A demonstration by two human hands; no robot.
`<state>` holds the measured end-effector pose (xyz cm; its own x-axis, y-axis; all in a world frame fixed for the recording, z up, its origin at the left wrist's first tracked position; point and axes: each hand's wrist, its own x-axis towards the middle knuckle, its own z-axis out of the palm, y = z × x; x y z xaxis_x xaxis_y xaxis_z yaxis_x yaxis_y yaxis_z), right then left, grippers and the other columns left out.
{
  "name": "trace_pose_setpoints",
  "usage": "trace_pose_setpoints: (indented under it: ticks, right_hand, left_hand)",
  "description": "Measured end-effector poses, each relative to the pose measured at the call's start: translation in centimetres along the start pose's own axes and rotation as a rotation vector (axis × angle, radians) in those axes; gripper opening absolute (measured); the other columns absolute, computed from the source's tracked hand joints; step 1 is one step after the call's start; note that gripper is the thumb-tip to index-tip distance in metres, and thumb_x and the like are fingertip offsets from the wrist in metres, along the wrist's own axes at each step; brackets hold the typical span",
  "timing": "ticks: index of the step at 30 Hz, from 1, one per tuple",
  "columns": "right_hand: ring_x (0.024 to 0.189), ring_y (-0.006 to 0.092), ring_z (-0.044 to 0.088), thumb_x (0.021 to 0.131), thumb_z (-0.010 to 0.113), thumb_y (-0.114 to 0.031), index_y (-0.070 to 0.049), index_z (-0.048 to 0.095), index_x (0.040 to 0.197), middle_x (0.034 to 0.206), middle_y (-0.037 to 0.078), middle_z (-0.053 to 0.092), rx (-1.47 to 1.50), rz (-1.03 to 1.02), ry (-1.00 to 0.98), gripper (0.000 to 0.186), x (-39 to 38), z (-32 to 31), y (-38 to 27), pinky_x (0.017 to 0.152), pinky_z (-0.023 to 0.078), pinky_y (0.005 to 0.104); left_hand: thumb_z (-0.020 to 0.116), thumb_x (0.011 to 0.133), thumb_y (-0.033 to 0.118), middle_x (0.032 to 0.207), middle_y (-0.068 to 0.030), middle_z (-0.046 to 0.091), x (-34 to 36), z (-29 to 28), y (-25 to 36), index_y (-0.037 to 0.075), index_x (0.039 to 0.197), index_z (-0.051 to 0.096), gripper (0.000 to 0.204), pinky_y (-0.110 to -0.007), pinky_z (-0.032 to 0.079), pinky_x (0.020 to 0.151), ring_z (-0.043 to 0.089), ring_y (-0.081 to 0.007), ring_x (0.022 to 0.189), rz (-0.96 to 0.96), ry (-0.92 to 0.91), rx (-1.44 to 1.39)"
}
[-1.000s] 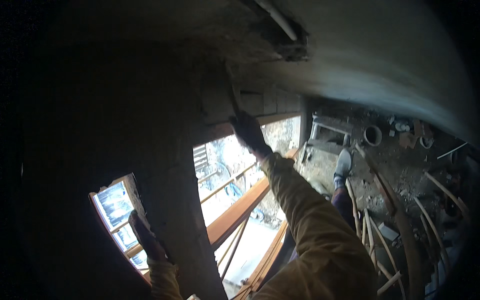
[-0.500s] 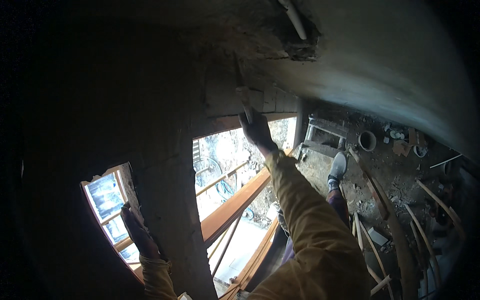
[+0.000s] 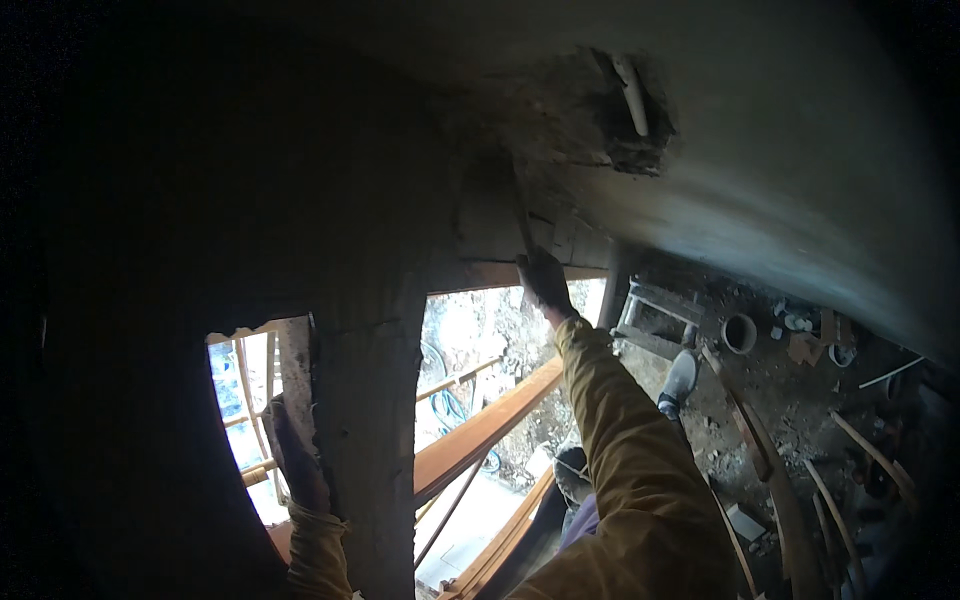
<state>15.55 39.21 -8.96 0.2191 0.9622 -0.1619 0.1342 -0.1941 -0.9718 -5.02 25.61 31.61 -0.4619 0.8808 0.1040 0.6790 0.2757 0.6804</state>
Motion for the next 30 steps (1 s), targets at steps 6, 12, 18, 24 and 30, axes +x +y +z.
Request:
trace_pose_setpoints:
  ticks: [6,12,18,24,30]
  right_hand:
    - [0.074,0.0424,0.062,0.092,0.057,-0.030,0.000,0.061,0.082,0.074,0.022,0.062,-0.082,0.091,-0.148,0.032,-0.6,-3.4,-2.7,0.063,0.047,0.0475]
    - [0.082,0.0414,0.064,0.090,0.065,-0.038,-0.003,0.059,0.091,0.079,0.022,0.063,-0.085,0.046,-0.104,0.036,-5.6,-10.9,-11.3,0.066,0.049,0.0458]
    - [0.084,0.0378,0.067,0.091,0.065,-0.037,-0.003,0.063,0.104,0.088,0.022,0.067,0.008,0.025,0.095,0.036,-6.3,-13.5,-20.5,0.068,0.051,0.0438]
    - [0.088,0.0353,0.064,0.094,0.059,-0.025,-0.002,0.062,0.109,0.099,0.022,0.064,0.329,-0.268,0.302,0.027,-5.0,-11.1,-22.8,0.070,0.050,0.0409]
    - [0.053,0.0169,0.054,0.093,0.063,-0.030,-0.001,0.059,0.083,0.059,0.010,0.055,-0.052,-0.305,0.074,0.031,0.6,-9.1,-23.2,0.053,0.042,0.0366]
  left_hand:
    - [0.048,0.094,0.060,0.115,-0.0159,0.052,0.2,0.0,1.0,-0.003,0.123,0.048,0.069,-0.038,0.036,0.099,0.048,-0.0261,0.110,-0.094,-0.007,0.045]
    - [0.046,0.089,0.069,0.123,-0.0244,0.054,0.4,-0.1,1.4,-0.007,0.127,0.049,0.085,-0.043,0.037,0.101,0.051,-0.0353,0.117,-0.129,-0.008,0.118]
    - [0.042,0.087,0.074,0.129,-0.0283,0.052,0.4,-0.2,0.9,-0.009,0.129,0.053,0.094,-0.046,0.032,0.106,0.047,-0.0401,0.124,-0.174,-0.020,0.258]
    - [0.040,0.086,0.075,0.128,-0.0293,0.053,0.4,-0.2,1.1,-0.010,0.129,0.052,0.096,-0.046,0.031,0.106,0.047,-0.0407,0.124,-0.188,0.002,0.301]
    - [0.045,0.087,0.069,0.119,-0.0260,0.059,0.6,0.1,1.7,-0.006,0.120,0.059,0.083,-0.045,0.036,0.101,0.054,-0.0396,0.116,-0.195,0.020,0.285]
